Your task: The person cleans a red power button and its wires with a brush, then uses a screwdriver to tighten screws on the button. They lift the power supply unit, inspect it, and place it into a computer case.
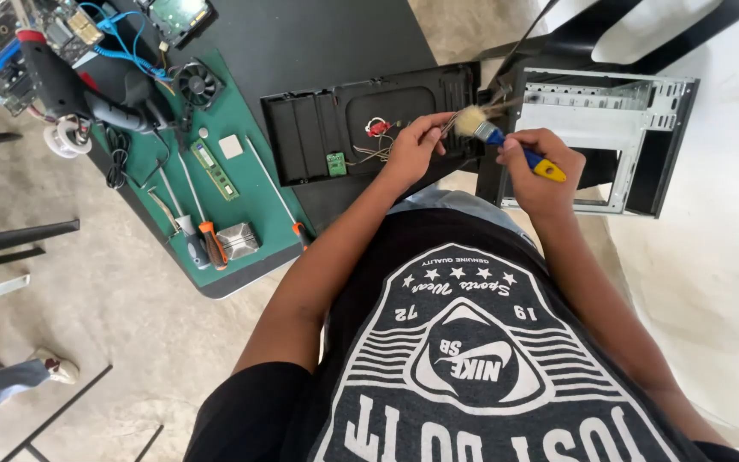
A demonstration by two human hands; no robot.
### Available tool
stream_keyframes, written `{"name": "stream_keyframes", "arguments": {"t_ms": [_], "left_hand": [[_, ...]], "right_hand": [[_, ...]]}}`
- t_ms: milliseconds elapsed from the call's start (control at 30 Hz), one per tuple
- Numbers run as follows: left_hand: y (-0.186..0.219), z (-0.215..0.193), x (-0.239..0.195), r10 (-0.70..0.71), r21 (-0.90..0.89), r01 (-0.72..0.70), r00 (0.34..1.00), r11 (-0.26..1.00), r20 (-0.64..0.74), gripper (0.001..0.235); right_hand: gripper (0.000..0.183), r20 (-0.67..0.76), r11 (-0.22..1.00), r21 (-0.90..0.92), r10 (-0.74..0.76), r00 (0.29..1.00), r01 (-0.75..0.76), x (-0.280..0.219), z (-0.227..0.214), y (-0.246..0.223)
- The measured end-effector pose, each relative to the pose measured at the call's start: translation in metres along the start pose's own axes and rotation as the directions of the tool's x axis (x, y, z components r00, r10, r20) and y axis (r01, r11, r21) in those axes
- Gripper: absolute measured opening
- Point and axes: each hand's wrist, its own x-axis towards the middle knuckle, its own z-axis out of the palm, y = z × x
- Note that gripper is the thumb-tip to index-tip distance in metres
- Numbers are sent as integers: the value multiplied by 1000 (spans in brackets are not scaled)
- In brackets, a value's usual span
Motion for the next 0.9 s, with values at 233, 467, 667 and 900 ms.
{"name": "stream_keyframes", "arguments": {"t_ms": [233, 467, 667, 900], "left_hand": [[16, -2, -5, -41, -307, 14, 996, 952, -81, 36], [24, -3, -8, 16, -377, -54, 995, 925, -102, 33], [15, -4, -2, -19, -368, -24, 993, 930, -112, 37], [13, -3, -2, -83, -368, 33, 989, 929, -121, 35]], "right_hand": [[1, 70, 996, 68, 44, 997, -49, -4, 37, -4], [5, -152, 993, 114, -20, 988, 38, 9, 34, -6], [4, 47, 998, 14, 67, 997, -68, 6, 32, 1], [4, -11, 991, 134, 29, 1000, -27, 10, 43, -12]]}}
